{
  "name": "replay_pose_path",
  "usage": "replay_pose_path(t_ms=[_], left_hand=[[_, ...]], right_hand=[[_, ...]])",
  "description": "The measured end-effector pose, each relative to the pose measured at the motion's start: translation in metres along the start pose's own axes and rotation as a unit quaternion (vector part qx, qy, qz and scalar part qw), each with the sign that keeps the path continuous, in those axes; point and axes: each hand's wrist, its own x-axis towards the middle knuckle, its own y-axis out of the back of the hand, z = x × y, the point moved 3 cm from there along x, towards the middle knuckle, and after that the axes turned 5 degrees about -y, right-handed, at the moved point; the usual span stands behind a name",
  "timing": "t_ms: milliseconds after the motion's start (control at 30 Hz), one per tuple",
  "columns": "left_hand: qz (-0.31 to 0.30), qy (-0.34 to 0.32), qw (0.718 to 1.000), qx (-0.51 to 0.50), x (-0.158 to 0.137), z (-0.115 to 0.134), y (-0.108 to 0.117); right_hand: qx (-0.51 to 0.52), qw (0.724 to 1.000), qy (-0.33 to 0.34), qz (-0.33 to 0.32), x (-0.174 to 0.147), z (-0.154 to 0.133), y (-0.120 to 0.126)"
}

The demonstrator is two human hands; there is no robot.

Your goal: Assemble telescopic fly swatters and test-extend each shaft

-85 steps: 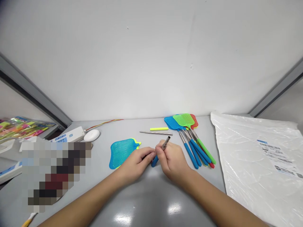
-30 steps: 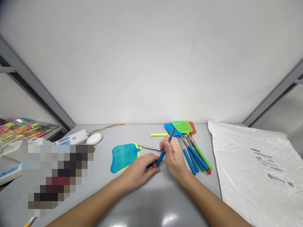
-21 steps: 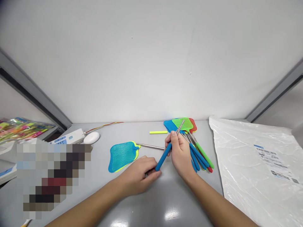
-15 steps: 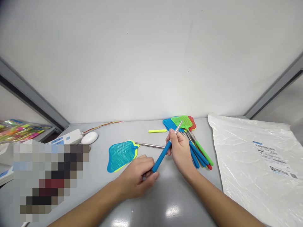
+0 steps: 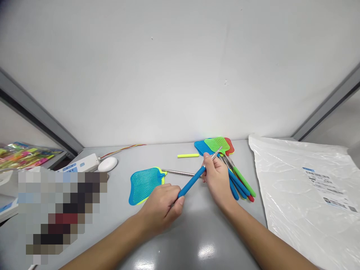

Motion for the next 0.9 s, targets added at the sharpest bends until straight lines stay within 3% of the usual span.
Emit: replay_pose_path(t_ms=[233,433,567,733,900], left_hand=[[-0.030,-0.096,0.995,0.024,-0.002,0.008,-0.005],[-0.097,-0.125,0.987,0.038,0.001,0.017,-0.007],[-0.090,-0.120,0.989,0.007,0.000,0.019,-0.006],[-0.064,-0.084,0.994,0.018,0.000,0.012,-0.006],[-0.072,-0.065,0.994,0.044,0.000,0.010,-0.007]], right_hand=[[-0.007,1.000,-0.010,-0.012,-0.004,-0.002,-0.001],[0.040,0.994,-0.051,-0.090,-0.007,0.010,-0.006],[0.037,0.991,-0.070,-0.106,-0.010,0.010,-0.009],[0.020,0.996,-0.042,-0.080,-0.010,0.001,-0.007],[0.043,0.978,-0.026,-0.202,-0.021,0.005,-0.019]])
